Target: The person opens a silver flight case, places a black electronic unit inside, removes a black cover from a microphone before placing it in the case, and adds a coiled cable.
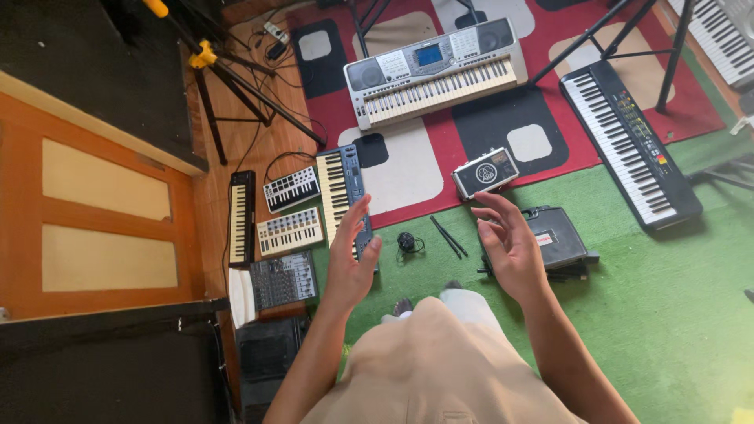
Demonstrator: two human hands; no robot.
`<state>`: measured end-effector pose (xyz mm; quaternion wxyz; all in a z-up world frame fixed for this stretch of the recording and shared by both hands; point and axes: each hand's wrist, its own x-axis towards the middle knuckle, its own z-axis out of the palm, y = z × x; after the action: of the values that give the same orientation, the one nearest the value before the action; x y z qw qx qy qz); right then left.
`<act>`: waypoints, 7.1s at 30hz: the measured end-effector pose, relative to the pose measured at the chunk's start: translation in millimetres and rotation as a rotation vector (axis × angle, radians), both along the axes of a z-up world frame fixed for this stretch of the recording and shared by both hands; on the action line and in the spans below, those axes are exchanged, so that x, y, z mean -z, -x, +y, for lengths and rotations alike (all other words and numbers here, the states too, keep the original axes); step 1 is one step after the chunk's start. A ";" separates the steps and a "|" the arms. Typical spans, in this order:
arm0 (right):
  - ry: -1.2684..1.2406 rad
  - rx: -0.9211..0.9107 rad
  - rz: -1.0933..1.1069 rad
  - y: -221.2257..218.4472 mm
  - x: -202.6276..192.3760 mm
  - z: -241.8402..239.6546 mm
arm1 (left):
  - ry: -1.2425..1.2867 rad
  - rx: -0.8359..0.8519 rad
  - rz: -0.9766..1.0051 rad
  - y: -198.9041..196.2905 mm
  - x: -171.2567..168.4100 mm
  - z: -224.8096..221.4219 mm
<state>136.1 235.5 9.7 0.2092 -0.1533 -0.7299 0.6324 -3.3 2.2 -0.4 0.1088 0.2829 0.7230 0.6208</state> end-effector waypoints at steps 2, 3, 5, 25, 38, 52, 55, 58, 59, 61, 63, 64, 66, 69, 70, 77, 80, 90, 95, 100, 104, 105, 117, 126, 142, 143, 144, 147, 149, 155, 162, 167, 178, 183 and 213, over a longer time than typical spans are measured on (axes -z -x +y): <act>0.040 -0.033 0.002 9.7 4.5 9.3 | -0.020 -0.025 -0.025 4.7 0.5 5.7; 0.042 -0.045 -0.007 13.6 6.4 13.3 | -0.028 -0.039 -0.036 5.7 0.4 8.1; 0.039 -0.074 -0.023 23.8 9.4 26.7 | -0.025 -0.067 -0.046 8.1 0.9 17.0; -0.020 -0.197 -0.104 69.5 38.9 87.4 | 0.071 -0.176 -0.067 30.3 19.4 59.2; 0.056 -0.080 -0.294 115.5 188.6 98.5 | 0.154 -0.137 -0.308 105.3 200.8 61.8; 0.277 0.002 -0.670 145.7 549.6 141.6 | 0.282 -0.274 -0.505 121.1 584.6 105.4; 0.264 0.011 -0.744 133.6 598.6 138.8 | 0.308 -0.286 -0.495 91.0 647.5 102.4; 0.237 0.030 -0.814 140.4 647.7 135.8 | 0.365 -0.306 -0.614 97.0 705.0 105.8; 0.226 0.040 -0.836 153.4 666.9 140.7 | 0.378 -0.317 -0.660 107.0 724.9 112.3; -0.036 -0.017 -0.610 170.9 698.7 149.0 | 0.401 -0.331 -0.700 113.7 763.4 119.7; -0.072 -0.038 -0.643 141.9 726.0 132.6 | 0.444 -0.309 -0.709 91.4 794.2 105.6; -0.005 -0.015 -0.744 143.6 744.6 132.5 | 0.434 -0.321 -0.726 91.4 812.3 104.3; -0.009 -0.010 -0.805 155.3 777.1 138.4 | 0.398 -0.351 -0.743 107.8 849.9 112.1; -0.054 -0.034 -0.819 153.0 824.8 136.5 | 0.325 -0.290 -0.661 112.6 892.8 117.8; 0.011 -0.033 -0.881 149.8 842.7 132.4 | 0.392 -0.280 -0.700 103.0 902.1 113.6; 0.003 -0.088 -0.947 143.8 945.9 118.6 | 0.468 -0.270 -0.764 106.9 963.0 136.8; 0.002 -0.101 -0.931 144.8 974.1 108.1 | 0.519 -0.301 -0.741 105.5 988.6 131.7; -0.112 -0.246 -0.946 144.2 1002.9 87.4 | 0.621 -0.252 -0.864 69.0 1033.9 160.5; -0.026 -0.186 -0.850 146.6 1006.7 63.1 | 0.502 -0.241 -0.941 72.4 1009.0 180.5; -0.035 -0.196 -0.812 143.0 1006.2 68.0 | 0.467 -0.264 -0.897 75.4 991.3 176.3; 0.128 -0.159 -0.935 143.9 976.2 68.9 | 0.396 -0.261 -0.783 75.2 972.2 169.8; 0.160 -0.166 -0.898 141.7 961.7 64.5 | 0.382 -0.253 -0.747 73.5 960.6 166.4; 0.121 -0.138 -0.651 166.9 699.3 86.3 | 0.321 -0.160 -0.712 116.5 706.0 168.1; 0.179 -0.101 -0.438 145.6 435.1 82.4 | -0.020 -0.119 -0.751 105.0 453.0 151.7; 0.210 -0.073 -0.210 83.6 91.3 23.3 | -0.109 0.128 -0.729 52.3 83.0 76.6; 0.221 -0.087 -0.202 80.2 80.9 20.0 | -0.097 0.134 -0.727 47.5 72.3 71.4; 0.186 -0.084 -0.185 79.6 70.2 18.6 | -0.086 0.149 -0.721 47.8 61.6 69.7; 0.115 -0.070 -0.182 70.2 51.0 14.8 | -0.149 0.193 -0.659 40.4 41.6 66.5; 0.101 -0.054 -0.230 65.1 45.0 10.4 | -0.091 0.169 -0.587 36.6 35.5 61.2; 0.171 -0.115 -0.067 68.7 35.2 3.0 | -0.184 0.208 -0.552 28.1 33.5 57.1; 0.146 -0.199 -0.076 78.4 25.7 -12.5 | -0.220 0.060 -0.763 21.6 35.4 38.9; 0.302 -0.327 0.022 87.8 24.1 -31.0 | -0.342 -0.031 -0.743 31.3 39.0 20.4; 0.350 -0.277 -0.096 98.6 55.7 -57.7 | -0.304 -0.107 -0.694 61.0 24.9 -35.0; 0.516 -0.246 -0.120 101.3 58.7 -74.1 | -0.506 0.121 -0.723 60.7 18.9 -47.5; 0.593 -0.836 -0.237 105.4 58.7 47.1 | -0.885 -0.464 -0.542 -37.0 0.8 31.6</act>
<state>30.7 282.5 -49.0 -0.1972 0.0280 -0.5370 0.8197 33.8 33.7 -1.2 0.0223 -0.0341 0.3833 0.9227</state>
